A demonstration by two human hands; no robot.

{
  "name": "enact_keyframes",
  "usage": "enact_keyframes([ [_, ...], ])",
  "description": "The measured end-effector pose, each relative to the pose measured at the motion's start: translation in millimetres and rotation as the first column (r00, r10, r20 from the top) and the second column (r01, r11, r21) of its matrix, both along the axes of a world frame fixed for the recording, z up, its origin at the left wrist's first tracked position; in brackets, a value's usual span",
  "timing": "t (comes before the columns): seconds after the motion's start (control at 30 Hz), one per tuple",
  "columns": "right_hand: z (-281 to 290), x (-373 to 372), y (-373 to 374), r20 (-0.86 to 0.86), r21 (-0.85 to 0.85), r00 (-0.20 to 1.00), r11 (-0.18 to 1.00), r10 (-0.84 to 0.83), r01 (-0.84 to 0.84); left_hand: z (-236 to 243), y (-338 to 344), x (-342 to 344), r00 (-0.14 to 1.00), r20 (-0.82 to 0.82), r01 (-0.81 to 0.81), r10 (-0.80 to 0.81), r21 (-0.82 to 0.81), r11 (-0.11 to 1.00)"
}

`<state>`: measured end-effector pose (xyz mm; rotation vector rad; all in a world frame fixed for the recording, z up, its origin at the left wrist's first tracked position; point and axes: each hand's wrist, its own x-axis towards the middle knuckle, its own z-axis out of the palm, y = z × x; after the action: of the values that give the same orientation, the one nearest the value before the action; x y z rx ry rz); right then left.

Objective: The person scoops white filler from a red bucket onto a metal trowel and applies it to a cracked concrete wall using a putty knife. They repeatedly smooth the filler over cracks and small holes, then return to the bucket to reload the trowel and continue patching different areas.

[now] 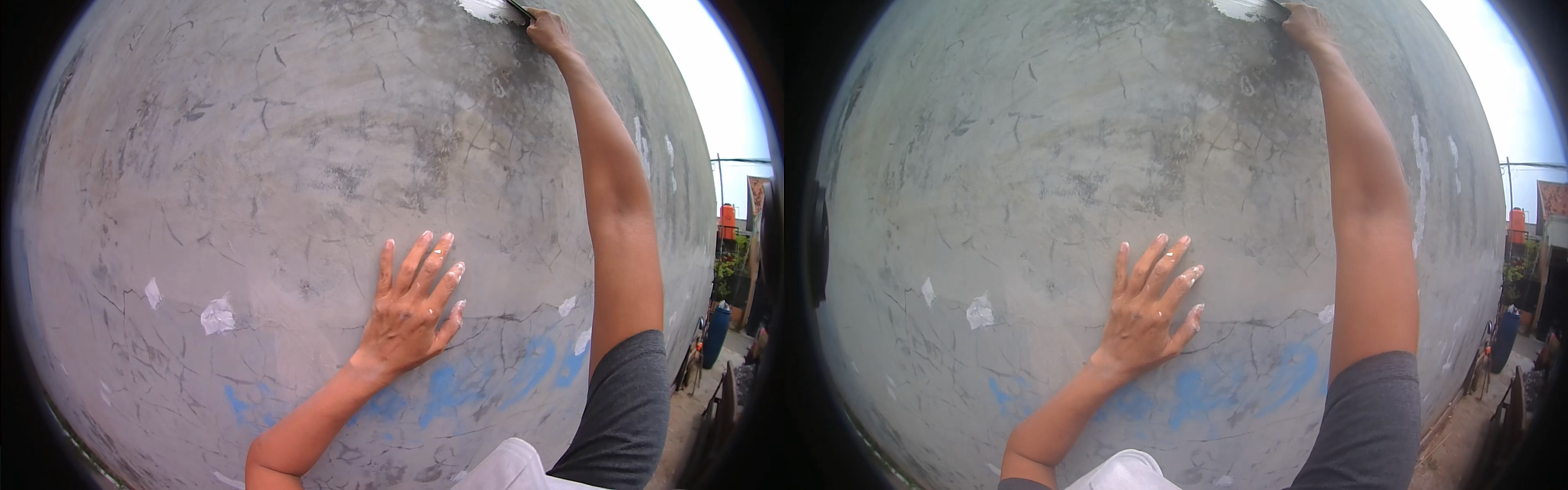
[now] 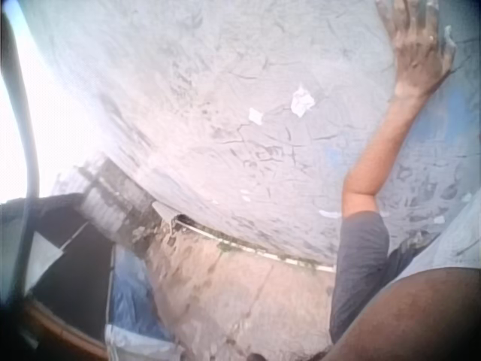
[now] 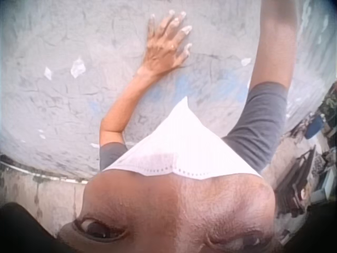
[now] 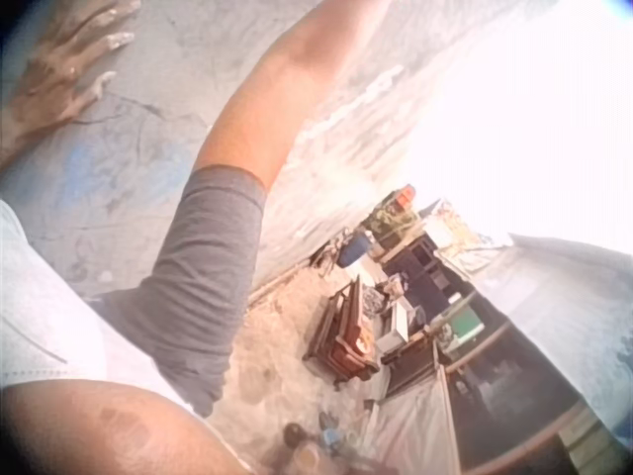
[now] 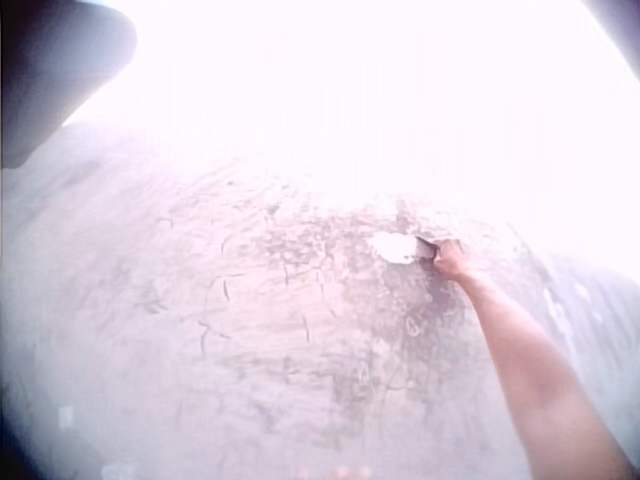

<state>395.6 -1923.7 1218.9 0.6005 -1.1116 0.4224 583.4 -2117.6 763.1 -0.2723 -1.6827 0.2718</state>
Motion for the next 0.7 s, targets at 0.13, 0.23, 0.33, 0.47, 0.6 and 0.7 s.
enact_keyframes([
  [0.13, -33.2, 14.8, -24.7, -0.036, 0.024, 0.998, 0.998, -0.056, 0.057, 1.5, 2.3, -0.3, 1.000, 0.003, -0.002, 0.002, -0.001, 1.000],
  [0.23, -74.8, 47.4, -36.2, -0.049, 0.094, 0.991, 0.988, -0.122, 0.126, 1.7, 2.5, -0.2, 1.000, -0.001, -0.016, 0.016, -0.004, 1.000],
  [0.33, -114.0, 64.8, -43.2, -0.055, 0.178, 0.993, 0.977, -0.105, 0.114, 1.4, 1.0, 0.7, 1.000, 0.002, -0.005, 0.005, 0.000, 1.000],
  [0.47, -151.3, 72.6, -43.0, -0.091, 0.306, 0.996, 0.952, 0.006, 0.023, -2.1, -4.6, 0.5, 1.000, 0.007, -0.019, 0.019, 0.008, 1.000],
  [0.6, -71.2, 60.7, -12.0, -0.143, 0.075, 0.989, 0.997, 0.022, -0.012, 0.9, -0.5, -1.0, 1.000, 0.004, 0.009, -0.009, 0.002, 1.000],
  [0.7, -12.8, 40.9, -12.8, -0.011, -0.107, 1.000, 0.994, 0.006, -0.007, 0.7, 0.2, 1.0, 1.000, -0.009, -0.005, 0.005, -0.006, 1.000],
])
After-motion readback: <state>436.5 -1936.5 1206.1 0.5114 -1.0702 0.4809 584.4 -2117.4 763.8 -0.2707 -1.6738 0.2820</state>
